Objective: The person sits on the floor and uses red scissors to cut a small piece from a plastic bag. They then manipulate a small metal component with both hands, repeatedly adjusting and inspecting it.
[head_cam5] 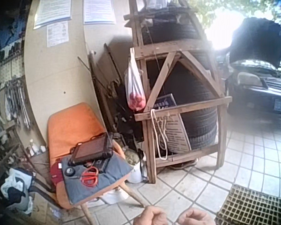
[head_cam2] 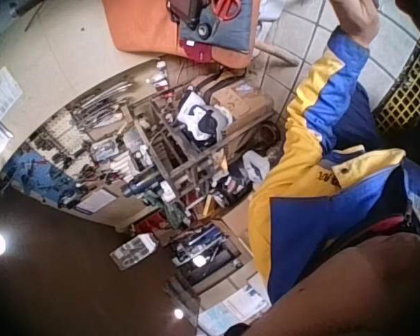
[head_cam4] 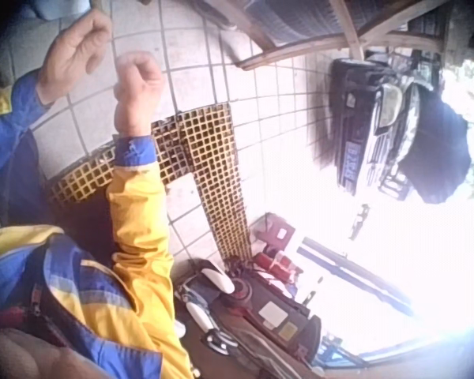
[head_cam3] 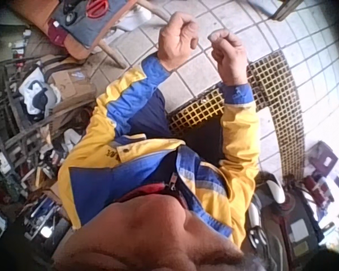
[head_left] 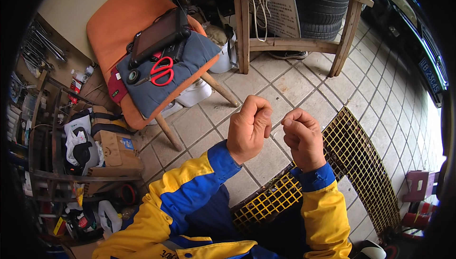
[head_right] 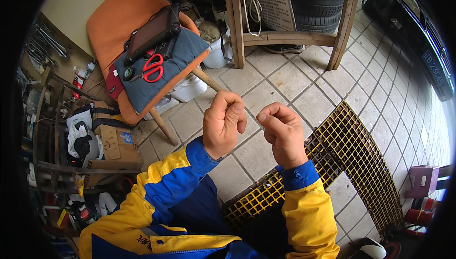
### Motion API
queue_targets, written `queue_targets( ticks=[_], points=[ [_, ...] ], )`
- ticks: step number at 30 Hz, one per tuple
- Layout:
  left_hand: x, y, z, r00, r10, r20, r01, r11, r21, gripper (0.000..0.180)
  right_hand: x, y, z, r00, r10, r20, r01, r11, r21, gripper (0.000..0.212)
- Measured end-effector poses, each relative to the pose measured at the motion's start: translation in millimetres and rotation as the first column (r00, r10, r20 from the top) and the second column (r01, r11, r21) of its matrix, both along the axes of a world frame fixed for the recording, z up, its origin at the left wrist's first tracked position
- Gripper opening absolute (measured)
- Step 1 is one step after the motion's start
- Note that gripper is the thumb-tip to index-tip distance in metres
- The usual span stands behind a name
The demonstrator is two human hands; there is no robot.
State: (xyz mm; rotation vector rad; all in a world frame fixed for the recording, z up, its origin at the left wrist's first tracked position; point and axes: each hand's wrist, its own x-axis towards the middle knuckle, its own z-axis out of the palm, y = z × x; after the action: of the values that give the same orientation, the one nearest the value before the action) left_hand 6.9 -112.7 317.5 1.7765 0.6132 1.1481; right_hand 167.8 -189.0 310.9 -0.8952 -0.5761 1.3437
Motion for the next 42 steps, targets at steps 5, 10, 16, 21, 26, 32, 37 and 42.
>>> queue_targets(
  ticks=[5, 10, 16, 21, 26, 32, 37, 42],
  points=[
    [0.8, 1.4, -1.3, 1.000, 0.003, 0.012, -0.002, 0.999, -0.045, 0.013, -0.7, 0.9, -2.9, 0.997, 0.001, -0.080, 0.001, 1.000, 0.020, 0.002],
    [3.3, 1.8, -2.0, 1.000, -0.015, 0.012, 0.016, 0.998, -0.068, 0.014, -2.2, 1.4, -2.6, 0.991, 0.003, -0.137, 0.002, 1.000, 0.031, 0.002],
    [5.1, -0.1, -2.6, 0.999, -0.039, 0.025, 0.041, 0.992, -0.122, 0.016, -4.7, 1.9, 0.9, 0.992, -0.033, -0.122, 0.039, 0.998, 0.047, 0.002],
    [5.9, 0.2, -4.5, 0.996, -0.071, 0.054, 0.081, 0.976, -0.202, 0.015, -6.3, 3.1, 3.5, 0.995, -0.057, -0.084, 0.059, 0.998, 0.021, 0.004],
    [6.7, 0.3, -5.8, 0.993, -0.081, 0.089, 0.098, 0.971, -0.218, 0.015, -7.0, 4.7, 2.9, 0.996, -0.075, -0.039, 0.075, 0.997, 0.011, 0.003],
    [7.6, -1.0, -6.3, 0.995, -0.081, 0.064, 0.094, 0.970, -0.224, 0.016, -7.2, 6.4, 1.5, 0.993, -0.093, -0.077, 0.094, 0.996, 0.009, 0.006],
    [8.7, -2.1, -7.0, 0.995, -0.086, 0.054, 0.097, 0.967, -0.237, 0.016, -7.7, 6.5, 1.5, 0.983, -0.083, -0.162, 0.085, 0.996, 0.004, 0.007],
    [9.2, -1.9, -8.3, 0.993, -0.090, 0.074, 0.105, 0.963, -0.247, 0.015, -7.7, 7.7, 1.7, 0.987, -0.066, -0.148, 0.064, 0.998, -0.020, 0.006]
  ],
)
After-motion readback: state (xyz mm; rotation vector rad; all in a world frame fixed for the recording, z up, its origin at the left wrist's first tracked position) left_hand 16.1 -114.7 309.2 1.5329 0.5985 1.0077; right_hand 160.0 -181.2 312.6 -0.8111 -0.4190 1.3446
